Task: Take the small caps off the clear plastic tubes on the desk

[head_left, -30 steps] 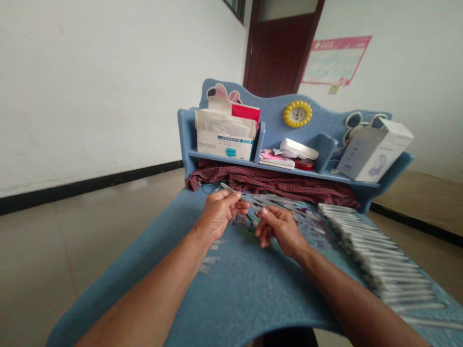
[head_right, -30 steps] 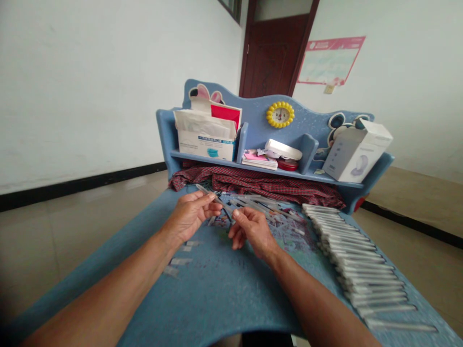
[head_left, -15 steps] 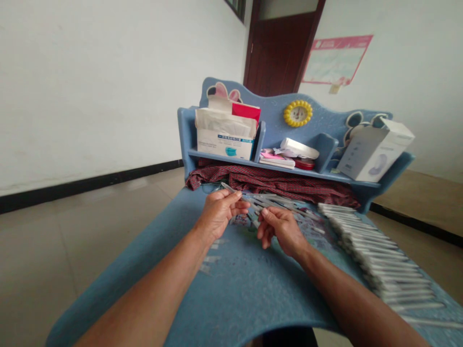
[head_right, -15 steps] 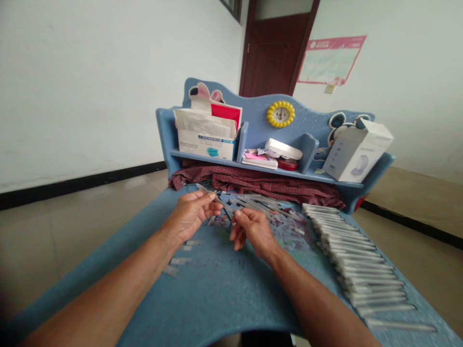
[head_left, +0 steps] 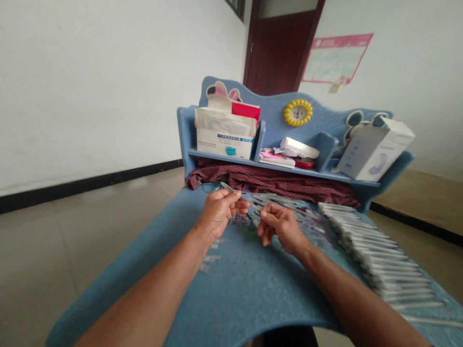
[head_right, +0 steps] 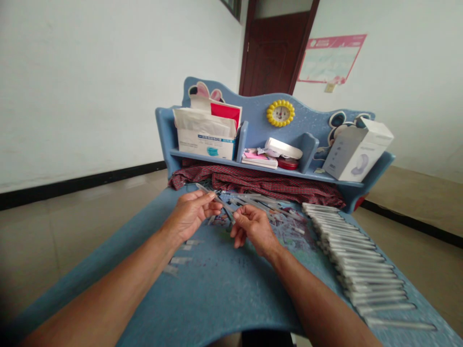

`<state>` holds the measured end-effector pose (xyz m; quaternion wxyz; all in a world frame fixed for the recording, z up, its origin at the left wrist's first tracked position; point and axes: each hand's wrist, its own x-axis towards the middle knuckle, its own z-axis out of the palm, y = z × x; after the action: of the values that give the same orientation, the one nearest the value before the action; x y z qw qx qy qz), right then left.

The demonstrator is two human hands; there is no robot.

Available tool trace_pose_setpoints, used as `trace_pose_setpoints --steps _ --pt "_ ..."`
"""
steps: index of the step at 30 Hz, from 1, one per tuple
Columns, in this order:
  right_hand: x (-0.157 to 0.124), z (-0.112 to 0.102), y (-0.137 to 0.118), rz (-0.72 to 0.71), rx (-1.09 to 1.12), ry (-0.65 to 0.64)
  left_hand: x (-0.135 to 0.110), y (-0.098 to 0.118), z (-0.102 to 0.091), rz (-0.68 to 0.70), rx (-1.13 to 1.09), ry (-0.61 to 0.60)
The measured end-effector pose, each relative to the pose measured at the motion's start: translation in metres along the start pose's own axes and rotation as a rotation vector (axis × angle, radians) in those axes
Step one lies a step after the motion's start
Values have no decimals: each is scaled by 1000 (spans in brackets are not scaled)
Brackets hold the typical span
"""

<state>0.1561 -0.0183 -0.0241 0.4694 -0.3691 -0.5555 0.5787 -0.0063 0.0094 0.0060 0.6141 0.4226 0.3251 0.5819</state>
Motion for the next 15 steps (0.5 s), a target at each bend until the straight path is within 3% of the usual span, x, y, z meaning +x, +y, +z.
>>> trace_pose_setpoints --steps 8,12,15 --pt "1 0 -1 32 40 -19 0 -1 0 -5 10 -2" --pt "1 0 -3 115 94 -69 0 -1 0 -5 14 -23" --pt "1 -1 -3 85 91 -50 -1 -2 0 7 27 -35"
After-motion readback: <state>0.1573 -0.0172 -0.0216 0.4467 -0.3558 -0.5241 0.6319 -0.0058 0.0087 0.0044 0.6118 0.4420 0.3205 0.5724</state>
